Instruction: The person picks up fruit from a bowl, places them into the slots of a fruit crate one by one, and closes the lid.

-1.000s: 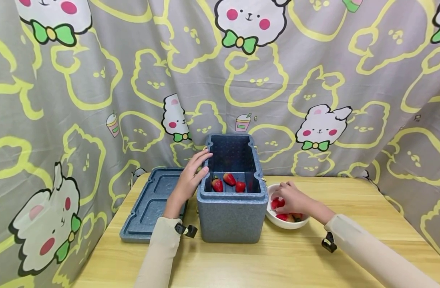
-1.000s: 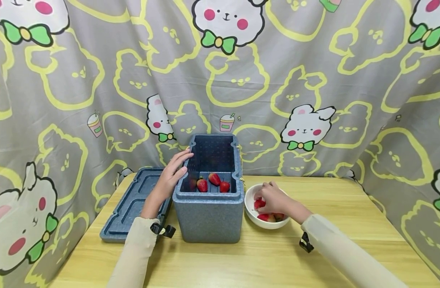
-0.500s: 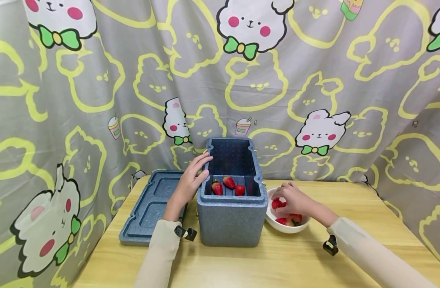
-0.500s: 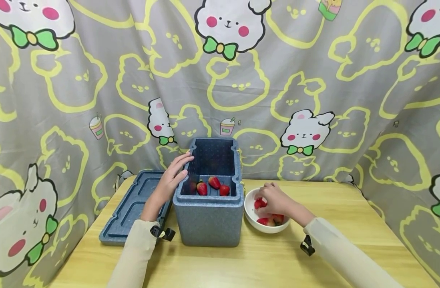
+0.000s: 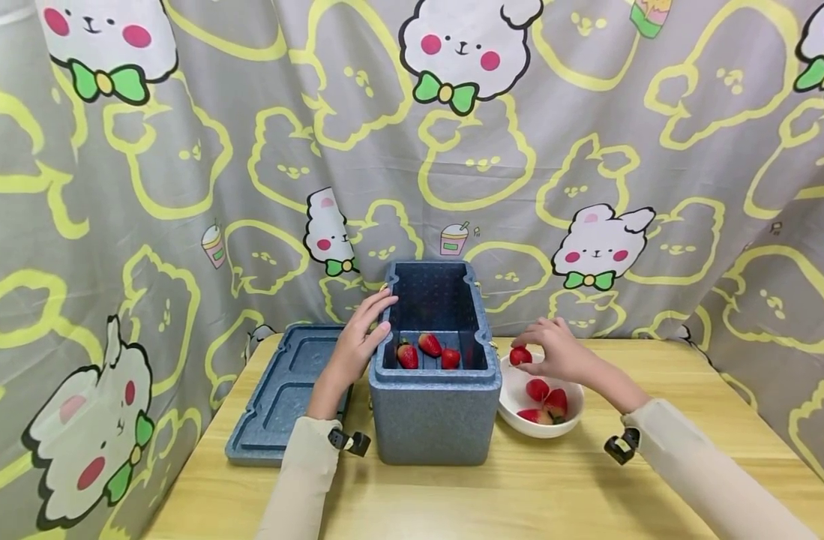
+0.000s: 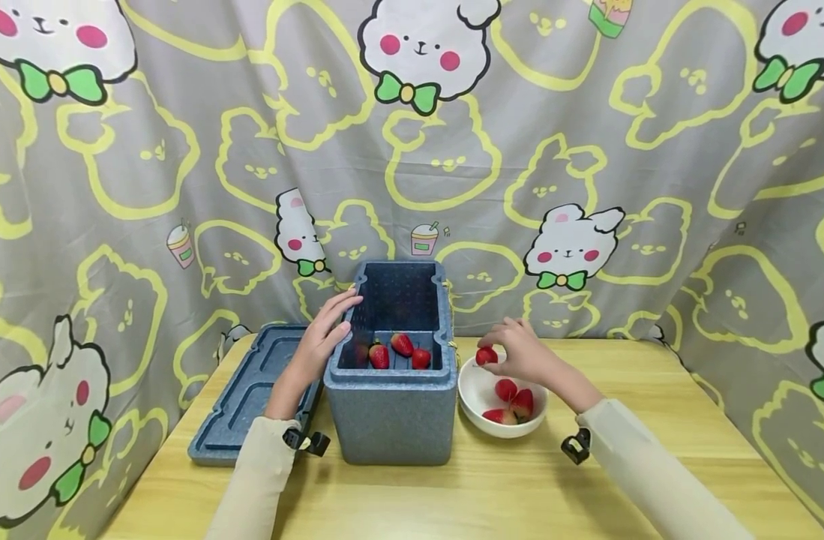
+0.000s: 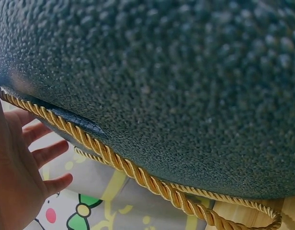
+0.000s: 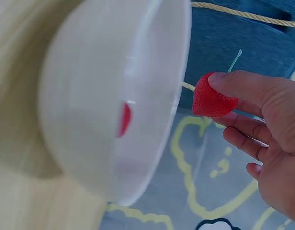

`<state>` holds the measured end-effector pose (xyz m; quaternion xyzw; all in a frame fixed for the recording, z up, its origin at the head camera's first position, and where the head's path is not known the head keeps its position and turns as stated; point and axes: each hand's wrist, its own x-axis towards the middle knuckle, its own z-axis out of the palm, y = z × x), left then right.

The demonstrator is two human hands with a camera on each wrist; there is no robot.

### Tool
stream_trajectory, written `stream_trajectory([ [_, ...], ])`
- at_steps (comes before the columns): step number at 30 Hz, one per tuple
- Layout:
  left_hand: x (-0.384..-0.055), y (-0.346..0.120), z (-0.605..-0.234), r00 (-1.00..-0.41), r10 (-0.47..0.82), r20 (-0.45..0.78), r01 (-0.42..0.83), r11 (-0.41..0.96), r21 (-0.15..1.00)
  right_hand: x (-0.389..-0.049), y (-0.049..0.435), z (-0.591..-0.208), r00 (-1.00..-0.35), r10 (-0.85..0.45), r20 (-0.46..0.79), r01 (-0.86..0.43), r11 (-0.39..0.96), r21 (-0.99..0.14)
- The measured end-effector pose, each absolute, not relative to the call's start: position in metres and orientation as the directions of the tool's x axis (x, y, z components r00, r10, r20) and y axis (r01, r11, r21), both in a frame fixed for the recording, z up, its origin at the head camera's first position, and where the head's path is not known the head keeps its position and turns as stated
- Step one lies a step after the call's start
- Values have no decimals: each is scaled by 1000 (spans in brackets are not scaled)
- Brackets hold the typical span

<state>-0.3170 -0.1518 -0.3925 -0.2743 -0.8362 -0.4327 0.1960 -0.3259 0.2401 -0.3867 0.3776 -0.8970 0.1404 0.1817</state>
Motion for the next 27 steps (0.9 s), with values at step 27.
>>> stream_trajectory([
  [27, -317, -151, -391, -751, 300, 589, 656, 443, 611, -322, 238, -307, -651, -515, 557, -700, 692, -178],
])
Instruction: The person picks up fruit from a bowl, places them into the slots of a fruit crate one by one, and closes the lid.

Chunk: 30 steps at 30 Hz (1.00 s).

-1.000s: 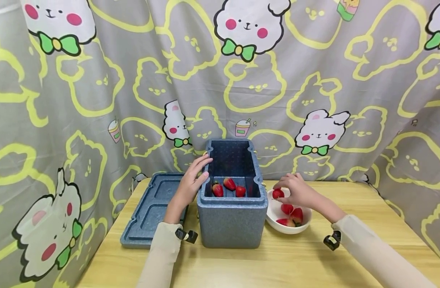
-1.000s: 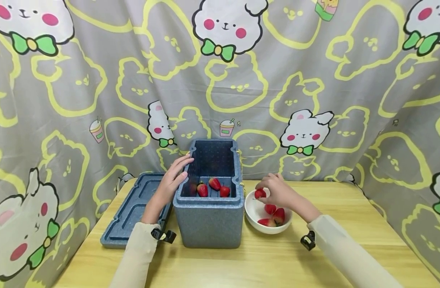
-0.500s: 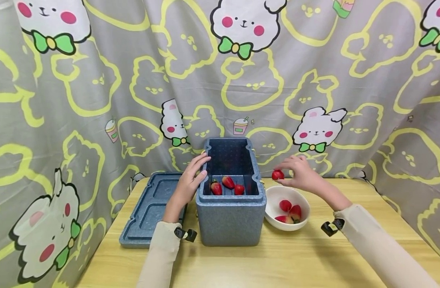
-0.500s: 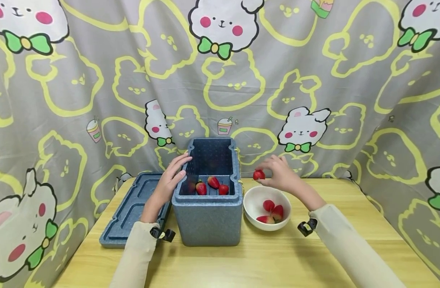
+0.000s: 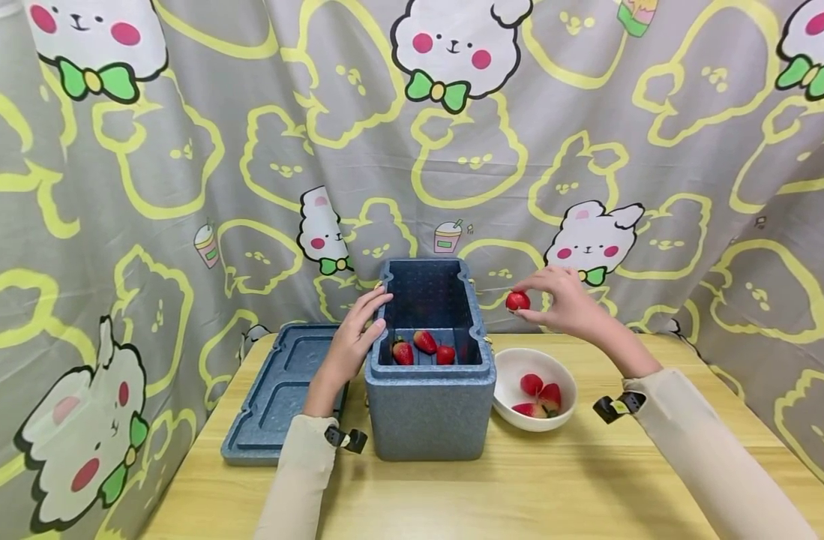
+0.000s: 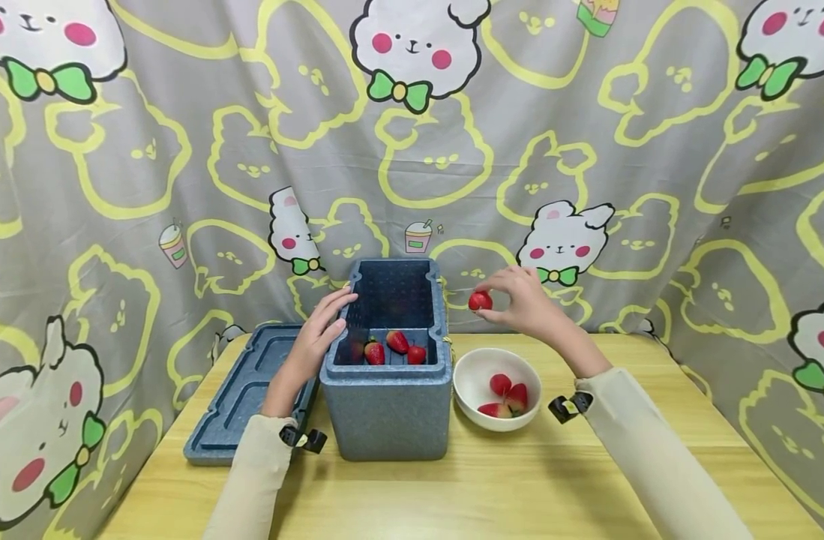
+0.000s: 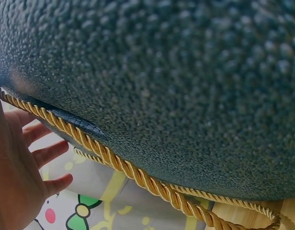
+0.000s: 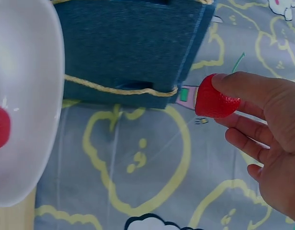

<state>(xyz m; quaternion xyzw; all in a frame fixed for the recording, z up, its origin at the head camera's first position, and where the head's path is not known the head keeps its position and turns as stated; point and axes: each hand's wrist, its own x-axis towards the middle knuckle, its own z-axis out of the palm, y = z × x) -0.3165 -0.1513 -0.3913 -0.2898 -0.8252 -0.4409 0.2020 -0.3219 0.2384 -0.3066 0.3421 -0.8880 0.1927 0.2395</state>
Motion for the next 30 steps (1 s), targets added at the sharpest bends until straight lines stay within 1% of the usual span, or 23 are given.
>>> stream_trajectory([
  [10, -316, -151, -390, -750, 305, 587, 657, 446, 608, -322, 224, -283, -623, -483, 616, -725, 651, -223],
  [17, -318, -151, -391, -750, 302, 589, 657, 446, 608, -318, 207, -264, -620, -490, 613, -731, 644, -225],
  [20, -317, -152, -391, -751, 303, 586, 655, 448, 608, -318, 198, -257, -606, -508, 612, -744, 634, -212],
  [23, -318, -152, -392, -754, 301, 583, 652, 448, 612, -317, 188, -250, -579, -541, 610, -768, 613, -186],
  [30, -318, -152, -392, -762, 301, 573, 643, 451, 619, -314, 164, -239, -512, -623, 592, -810, 579, -92],
])
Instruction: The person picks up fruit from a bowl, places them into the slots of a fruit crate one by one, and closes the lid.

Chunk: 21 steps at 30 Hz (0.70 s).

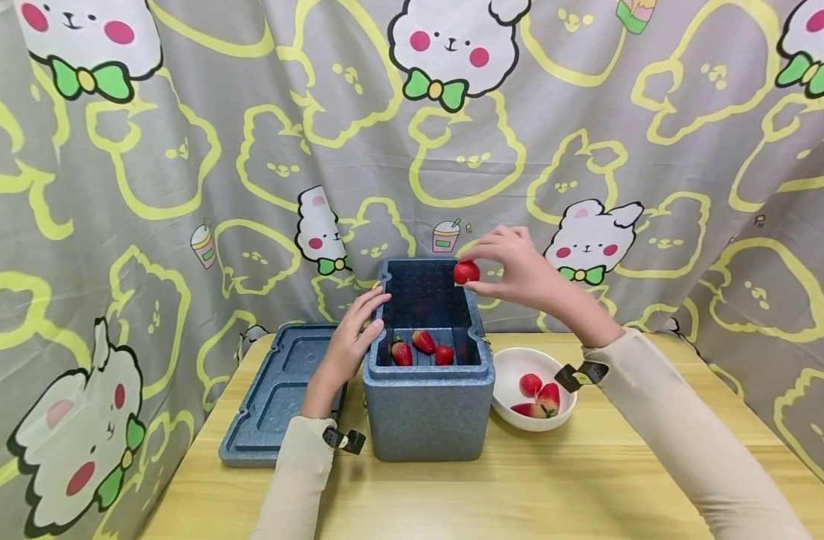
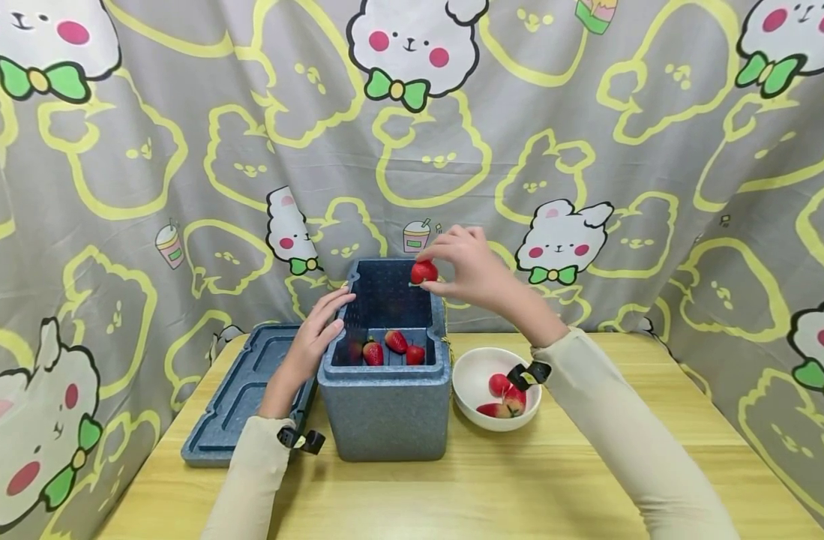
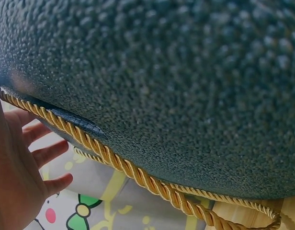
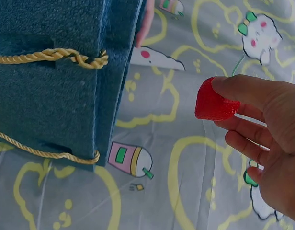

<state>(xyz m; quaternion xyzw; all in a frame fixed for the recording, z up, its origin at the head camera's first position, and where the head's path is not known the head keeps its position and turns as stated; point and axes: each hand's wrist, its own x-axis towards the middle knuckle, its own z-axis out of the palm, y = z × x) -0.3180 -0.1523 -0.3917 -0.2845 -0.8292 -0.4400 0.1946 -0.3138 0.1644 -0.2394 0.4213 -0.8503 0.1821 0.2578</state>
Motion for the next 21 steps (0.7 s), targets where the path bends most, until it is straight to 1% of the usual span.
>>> stream_trajectory([
  [3, -318, -152, -392, -763, 299, 573, 643, 450, 620, -312, 154, -236, -498, -656, 567, -813, 580, -44],
  [12, -317, -152, -391, -764, 295, 574, 640, 454, 620, -308, 133, -228, -516, -731, 446, -797, 601, 62],
  [17, -316, -152, -391, -772, 295, 563, 632, 452, 629, -309, 126, -231, -513, -755, 408, -792, 599, 113],
  [21, -316, -152, -391, -775, 296, 558, 628, 455, 631, -310, 122, -233, -510, -768, 388, -793, 594, 134],
])
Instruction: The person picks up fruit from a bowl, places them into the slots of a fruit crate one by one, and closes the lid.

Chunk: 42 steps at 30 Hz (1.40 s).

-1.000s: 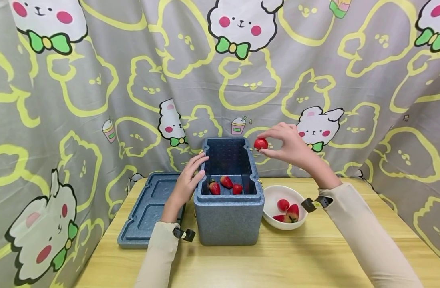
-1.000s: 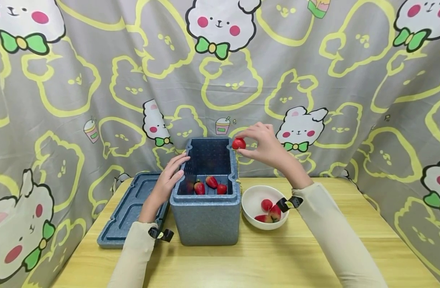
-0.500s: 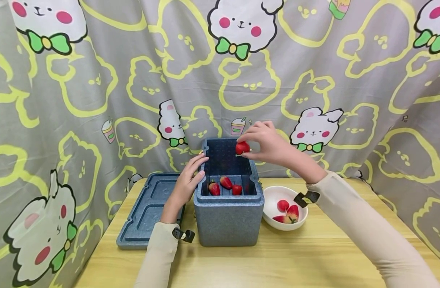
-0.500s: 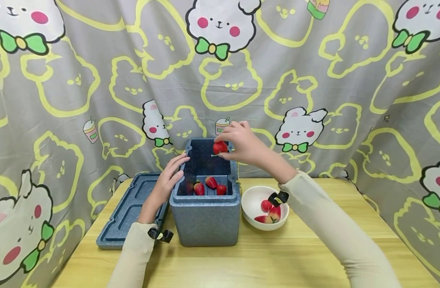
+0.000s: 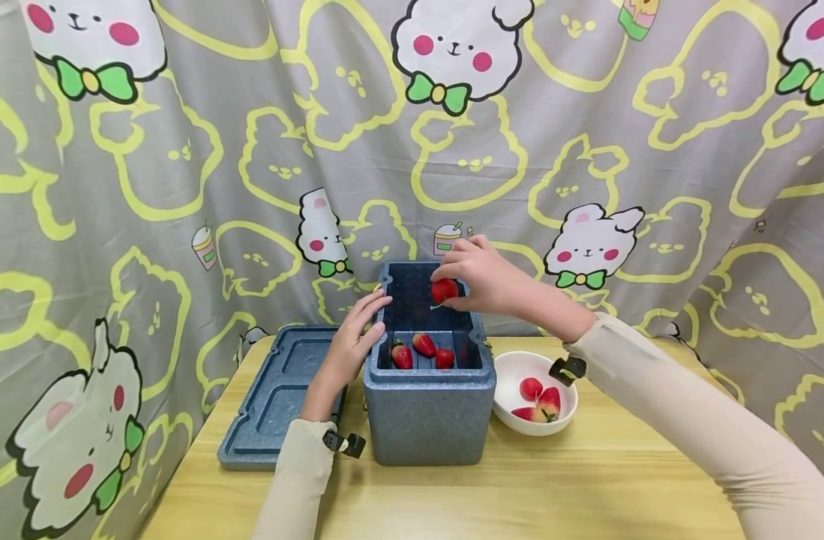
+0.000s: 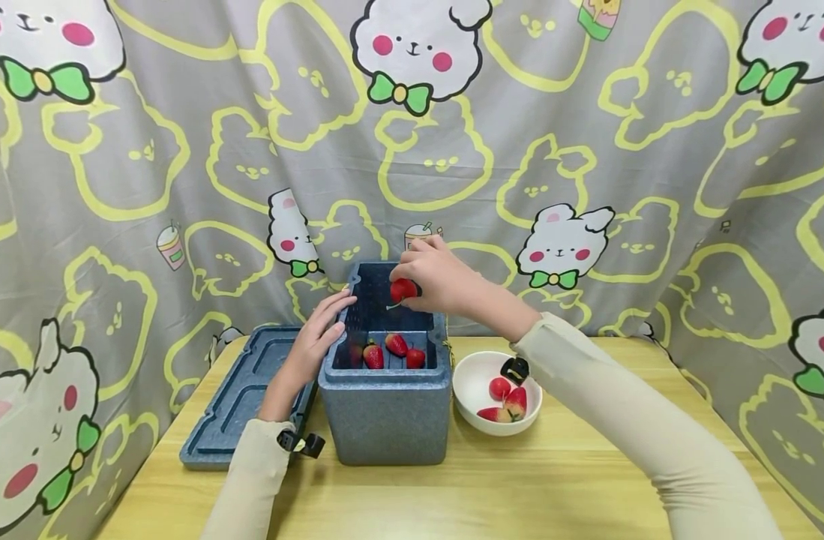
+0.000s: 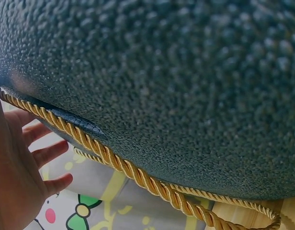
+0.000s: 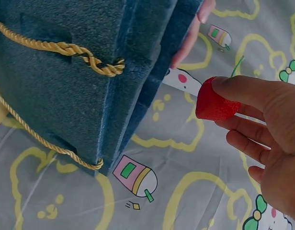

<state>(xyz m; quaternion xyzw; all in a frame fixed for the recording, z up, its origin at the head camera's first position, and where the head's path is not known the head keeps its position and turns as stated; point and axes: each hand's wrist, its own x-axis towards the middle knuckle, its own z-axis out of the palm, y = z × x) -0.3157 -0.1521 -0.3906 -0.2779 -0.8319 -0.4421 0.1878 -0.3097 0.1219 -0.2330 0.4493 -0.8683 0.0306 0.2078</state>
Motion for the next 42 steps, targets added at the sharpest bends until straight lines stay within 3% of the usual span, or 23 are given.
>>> stream_trajectory([
  [30, -315, -151, -392, -776, 288, 561, 625, 461, 629, -309, 106, -250, -475, -844, 247, -800, 532, 279],
  [42, -316, -152, -392, -771, 290, 566, 631, 460, 624, -311, 101, -258, -509, -839, 191, -793, 544, 275],
])
